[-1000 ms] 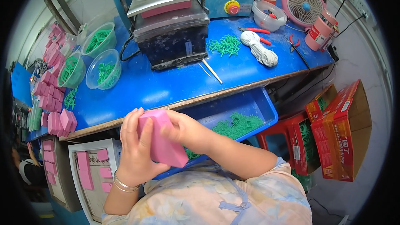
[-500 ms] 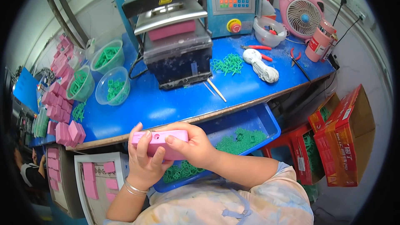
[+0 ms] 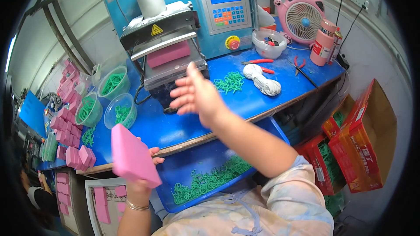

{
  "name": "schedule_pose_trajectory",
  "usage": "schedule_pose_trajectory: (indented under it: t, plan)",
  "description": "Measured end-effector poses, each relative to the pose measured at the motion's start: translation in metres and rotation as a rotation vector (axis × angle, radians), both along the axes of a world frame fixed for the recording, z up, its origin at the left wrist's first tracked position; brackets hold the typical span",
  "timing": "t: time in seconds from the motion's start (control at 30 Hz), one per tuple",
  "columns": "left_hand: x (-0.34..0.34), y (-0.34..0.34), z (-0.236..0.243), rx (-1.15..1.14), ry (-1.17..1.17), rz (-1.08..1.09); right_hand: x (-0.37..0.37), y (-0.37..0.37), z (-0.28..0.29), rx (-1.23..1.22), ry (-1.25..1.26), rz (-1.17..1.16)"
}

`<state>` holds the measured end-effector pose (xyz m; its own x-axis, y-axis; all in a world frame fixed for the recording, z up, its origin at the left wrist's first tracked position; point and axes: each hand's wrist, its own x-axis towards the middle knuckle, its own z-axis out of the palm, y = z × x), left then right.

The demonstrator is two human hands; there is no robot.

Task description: The recorder uses a soldering tool to join or adjust green wax patterns and then places them into pink rubber molds for casting.

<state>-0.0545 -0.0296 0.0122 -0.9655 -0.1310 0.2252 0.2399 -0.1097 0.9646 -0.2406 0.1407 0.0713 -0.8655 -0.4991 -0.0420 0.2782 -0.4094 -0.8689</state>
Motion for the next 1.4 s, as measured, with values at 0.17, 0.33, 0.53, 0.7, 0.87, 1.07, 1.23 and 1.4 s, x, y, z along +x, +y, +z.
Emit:
schedule_pose_trajectory:
  t: [0.17,0.33,0.53,0.7,0.87,1.07,1.23,1.4]
  plan:
    - [0.000,0.007,0.019,0.592,0.104,-0.183,-0.030,0.029,0.010,0.001,0.000,0.098]
    - [0.015,-0.001,0.030,0.093,0.084,0.163,0.045,0.054,-0.007,-0.212,-0.103,0.264]
    - [0.004,0.014,0.067,-1.106,0.334,0.482,0.066,0.081,-0.012,-0.188,-0.205,0.720]
    - [-0.032,0.020,0.062,-1.020,0.132,0.156,0.088,0.071,-0.029,0.053,-0.313,0.792]
    - [-0.054,-0.003,0.038,-1.085,-0.059,0.289,0.107,0.079,-0.047,0.034,-0.389,0.867]
    - [-0.045,0.002,0.024,-1.097,0.029,0.507,0.118,0.104,-0.056,-0.204,-0.528,1.021]
    - [-0.005,0.035,0.063,-1.094,0.319,0.371,0.117,0.093,-0.072,-0.070,-0.236,0.863]
    - [0.027,0.051,0.055,-1.666,0.469,0.267,0.124,0.091,-0.092,-0.066,0.064,0.788]
